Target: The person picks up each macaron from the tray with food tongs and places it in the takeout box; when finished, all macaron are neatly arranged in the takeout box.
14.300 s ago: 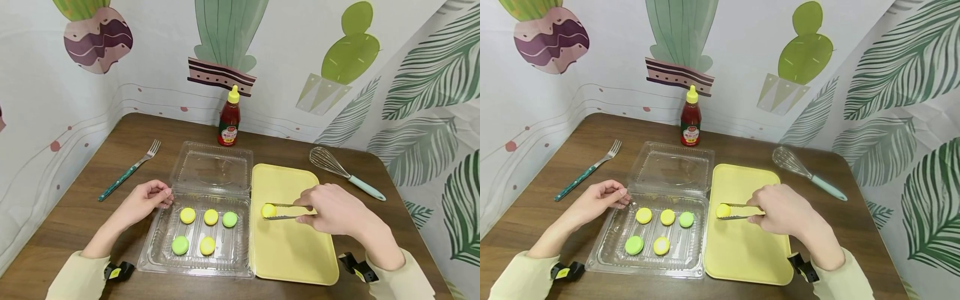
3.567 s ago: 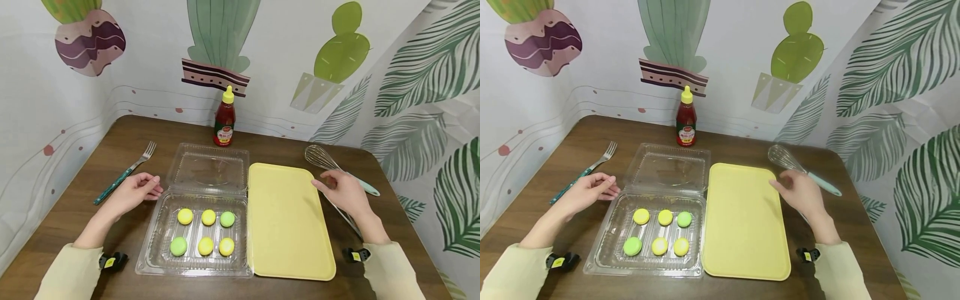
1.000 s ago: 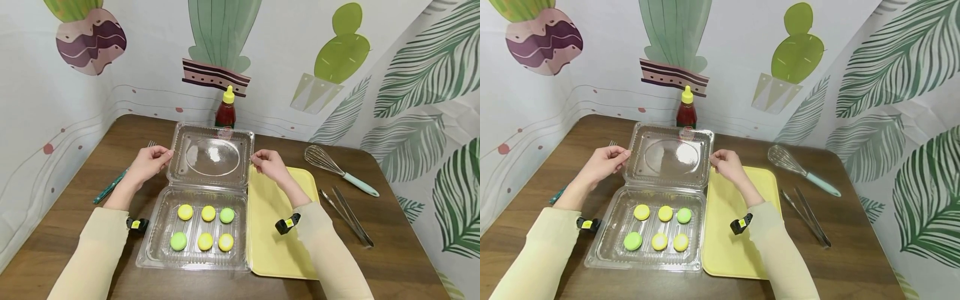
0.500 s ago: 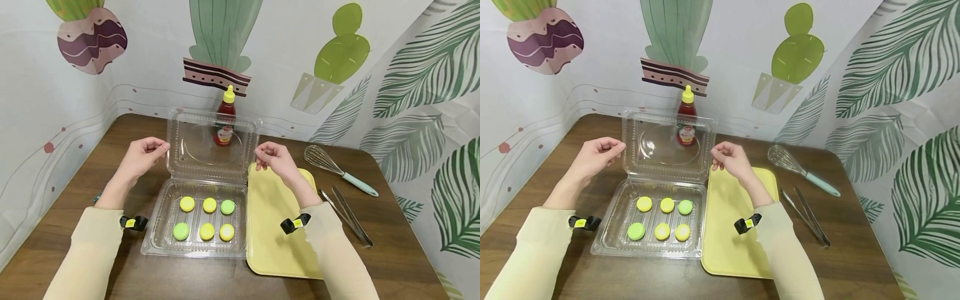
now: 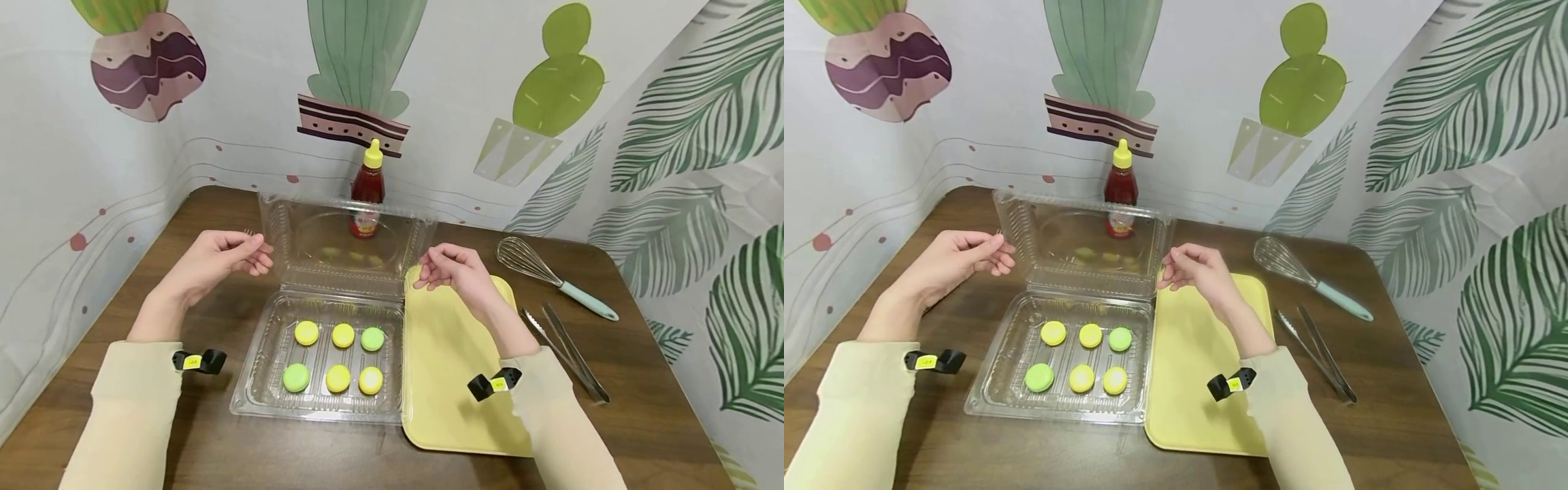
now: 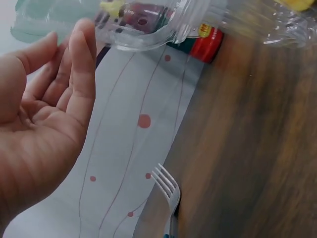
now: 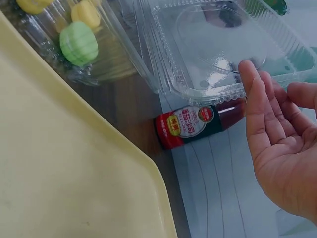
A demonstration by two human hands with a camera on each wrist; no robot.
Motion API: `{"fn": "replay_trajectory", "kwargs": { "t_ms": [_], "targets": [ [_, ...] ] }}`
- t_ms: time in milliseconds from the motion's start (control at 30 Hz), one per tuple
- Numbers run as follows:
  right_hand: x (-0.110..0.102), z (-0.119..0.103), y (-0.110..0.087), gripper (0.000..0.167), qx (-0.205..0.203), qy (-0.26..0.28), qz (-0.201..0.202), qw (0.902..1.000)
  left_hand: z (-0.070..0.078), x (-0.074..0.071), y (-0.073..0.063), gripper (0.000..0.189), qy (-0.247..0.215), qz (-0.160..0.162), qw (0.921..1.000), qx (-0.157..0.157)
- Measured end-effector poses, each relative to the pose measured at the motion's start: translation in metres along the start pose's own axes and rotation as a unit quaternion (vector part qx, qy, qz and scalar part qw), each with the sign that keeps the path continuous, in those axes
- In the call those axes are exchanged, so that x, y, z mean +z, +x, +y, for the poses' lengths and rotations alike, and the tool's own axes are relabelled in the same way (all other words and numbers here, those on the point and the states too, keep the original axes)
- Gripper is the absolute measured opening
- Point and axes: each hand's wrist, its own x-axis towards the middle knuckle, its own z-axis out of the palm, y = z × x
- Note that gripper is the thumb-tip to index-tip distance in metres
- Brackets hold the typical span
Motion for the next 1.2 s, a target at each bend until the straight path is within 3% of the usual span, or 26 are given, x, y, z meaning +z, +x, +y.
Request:
{"fn": "replay_trajectory", "kwargs": {
  "t_ms": [133,300,433,667,933,1200],
  "targets": [
    [0.004,-0.001,-0.009,0.022,-0.012,-0.002,0.002,0.9999,0.003,-0.001,-0.002,0.033,-0.007,-0.017,0.9998,-0.01],
    [0.01,0.001,-0.019,0.017,-0.028,-0.003,-0.006,0.9996,0.008,-0.002,-0.009,0.031,0.036,-0.028,0.9988,-0.017],
    [0.013,0.003,-0.024,0.017,-0.039,0.001,-0.024,0.9989,0.01,-0.004,-0.021,0.024,0.074,-0.043,0.9963,-0.01],
    [0.016,0.008,-0.038,0.02,-0.1,-0.019,-0.051,0.9935,0.008,-0.002,-0.043,0.014,0.076,-0.082,0.9935,0.016],
    [0.012,0.024,-0.057,0.008,-0.163,-0.066,-0.089,0.9804,0.002,0.017,-0.063,0.01,0.144,-0.016,0.9894,-0.001],
    [0.012,0.037,-0.066,0.001,-0.155,-0.073,-0.125,0.9772,-0.009,0.027,-0.078,0.008,0.179,-0.015,0.9837,0.011]
  ]
}}
